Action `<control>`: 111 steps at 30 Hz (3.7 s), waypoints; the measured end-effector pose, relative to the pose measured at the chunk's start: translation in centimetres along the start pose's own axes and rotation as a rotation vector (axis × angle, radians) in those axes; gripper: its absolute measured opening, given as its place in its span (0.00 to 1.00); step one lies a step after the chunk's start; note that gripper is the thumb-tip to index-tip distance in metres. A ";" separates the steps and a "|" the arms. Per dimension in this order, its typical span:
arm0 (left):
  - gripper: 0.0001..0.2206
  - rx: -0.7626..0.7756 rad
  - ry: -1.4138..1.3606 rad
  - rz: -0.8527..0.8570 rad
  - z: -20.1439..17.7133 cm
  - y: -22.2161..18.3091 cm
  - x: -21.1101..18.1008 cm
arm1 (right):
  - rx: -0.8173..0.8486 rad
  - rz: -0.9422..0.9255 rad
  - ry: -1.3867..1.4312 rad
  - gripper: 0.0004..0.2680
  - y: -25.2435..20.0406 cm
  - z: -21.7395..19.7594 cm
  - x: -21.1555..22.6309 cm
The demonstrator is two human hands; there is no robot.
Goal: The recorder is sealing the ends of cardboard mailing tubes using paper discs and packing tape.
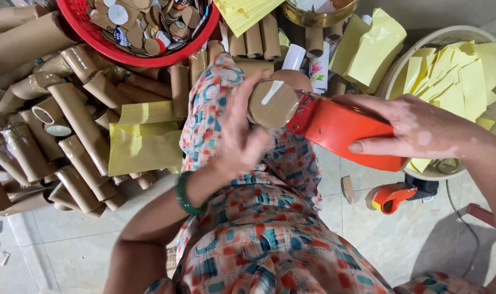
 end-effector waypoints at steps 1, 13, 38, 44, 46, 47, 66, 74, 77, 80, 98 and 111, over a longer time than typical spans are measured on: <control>0.27 0.001 -0.001 -0.002 1.1 -0.4 0.1 | 0.002 0.001 0.001 0.35 0.1 0.4 -0.2; 0.37 0.352 -0.518 0.137 1.9 3.7 1.2 | -0.354 0.015 -0.781 0.37 -3.0 -0.9 -0.8; 0.09 0.611 -0.499 -0.237 -0.5 8.9 -2.8 | -0.332 -0.626 0.288 0.43 -7.6 -2.3 -2.1; 0.05 0.568 -0.495 -0.260 -2.8 9.0 -2.9 | -0.244 -0.641 0.286 0.45 -6.4 -0.9 -4.9; 0.04 0.586 -0.444 -0.200 -4.6 9.0 -2.6 | -0.170 -0.663 0.276 0.45 -6.3 -0.5 -5.6; 0.04 0.553 -0.362 -0.203 -5.7 9.0 -1.8 | -0.040 -0.689 0.374 0.43 -6.7 -0.6 -4.9; 0.27 0.174 0.457 0.028 -2.8 3.7 -0.8 | -0.162 -0.345 0.090 0.36 -0.3 -0.2 -1.1; 0.29 -0.189 0.054 0.023 0.0 0.9 -2.2 | -0.129 -0.309 -0.045 0.36 -2.5 -1.5 3.5; 0.20 -0.208 0.079 0.021 -0.2 1.6 -1.4 | -0.235 -0.302 -0.196 0.38 -4.2 -2.8 5.3; 0.18 -0.187 0.051 0.017 -0.4 2.6 -1.4 | -0.239 -0.084 -0.488 0.42 -5.4 -3.5 5.7; 0.33 -0.193 -0.098 0.003 1.0 -0.3 1.1 | -0.542 -0.012 -0.968 0.36 -4.1 -6.5 3.6; 0.37 0.042 -0.479 -0.194 4.2 -4.3 9.1 | -0.872 -0.532 -0.971 0.20 -0.9 -6.1 -1.2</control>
Point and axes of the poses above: each hand's wrist, its own y-axis towards the middle knuckle, its own z-axis out of the palm, x = y × z, the point moved 7 cm from there along y, towards the middle knuckle, and after that the axes turned 4 degrees about -y, right-handed, at the moved point
